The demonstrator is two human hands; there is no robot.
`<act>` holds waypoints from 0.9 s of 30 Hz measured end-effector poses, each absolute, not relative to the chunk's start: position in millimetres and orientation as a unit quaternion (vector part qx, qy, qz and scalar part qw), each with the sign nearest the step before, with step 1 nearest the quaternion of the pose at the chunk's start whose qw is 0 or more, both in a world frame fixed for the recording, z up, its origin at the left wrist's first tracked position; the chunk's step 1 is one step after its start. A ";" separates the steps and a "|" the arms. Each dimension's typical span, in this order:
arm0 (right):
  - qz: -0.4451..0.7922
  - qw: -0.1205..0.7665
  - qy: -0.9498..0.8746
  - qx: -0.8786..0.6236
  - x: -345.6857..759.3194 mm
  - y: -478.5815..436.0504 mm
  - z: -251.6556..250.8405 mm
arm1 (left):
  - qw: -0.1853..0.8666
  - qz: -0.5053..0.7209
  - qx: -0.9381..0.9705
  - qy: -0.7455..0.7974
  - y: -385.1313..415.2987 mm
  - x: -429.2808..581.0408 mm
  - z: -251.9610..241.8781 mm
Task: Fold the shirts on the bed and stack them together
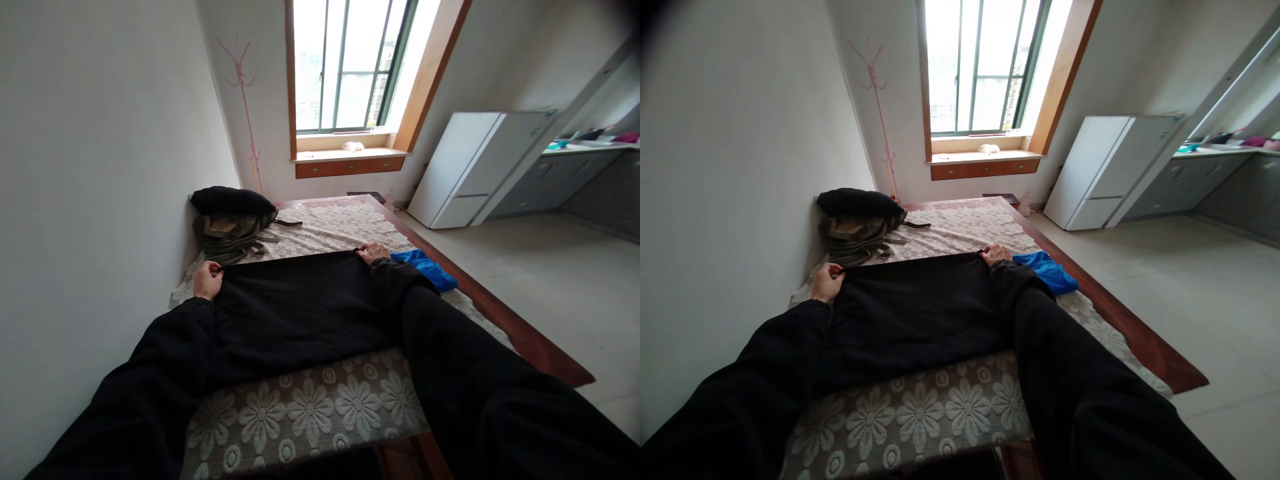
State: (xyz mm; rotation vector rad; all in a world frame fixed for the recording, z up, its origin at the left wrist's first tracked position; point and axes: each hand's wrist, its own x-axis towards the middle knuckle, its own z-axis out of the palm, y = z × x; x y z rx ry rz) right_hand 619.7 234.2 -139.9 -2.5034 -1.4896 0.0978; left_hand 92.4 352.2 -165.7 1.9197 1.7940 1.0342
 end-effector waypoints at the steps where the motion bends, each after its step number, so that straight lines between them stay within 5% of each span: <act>1: 0.030 0.120 -0.506 -0.854 620.1 233.4 -140.1 | 0.144 0.349 0.675 0.633 352.1 93.7 -166.9; 8: -0.007 0.172 -0.541 -0.823 596.7 195.8 -136.8 | 0.078 0.289 0.755 0.583 323.9 117.0 -152.3; 15: -0.033 0.132 -0.754 -0.642 516.1 116.1 -166.7 | -0.008 0.115 0.887 0.447 199.9 150.0 -152.9; 21: -0.016 0.035 -0.649 -0.760 510.4 85.7 -207.4 | -0.005 0.067 0.867 0.494 144.5 138.7 -184.7; 27: -0.050 0.057 -0.624 -0.778 535.4 55.9 -222.5 | 0.053 0.099 0.871 0.478 140.8 121.6 -177.4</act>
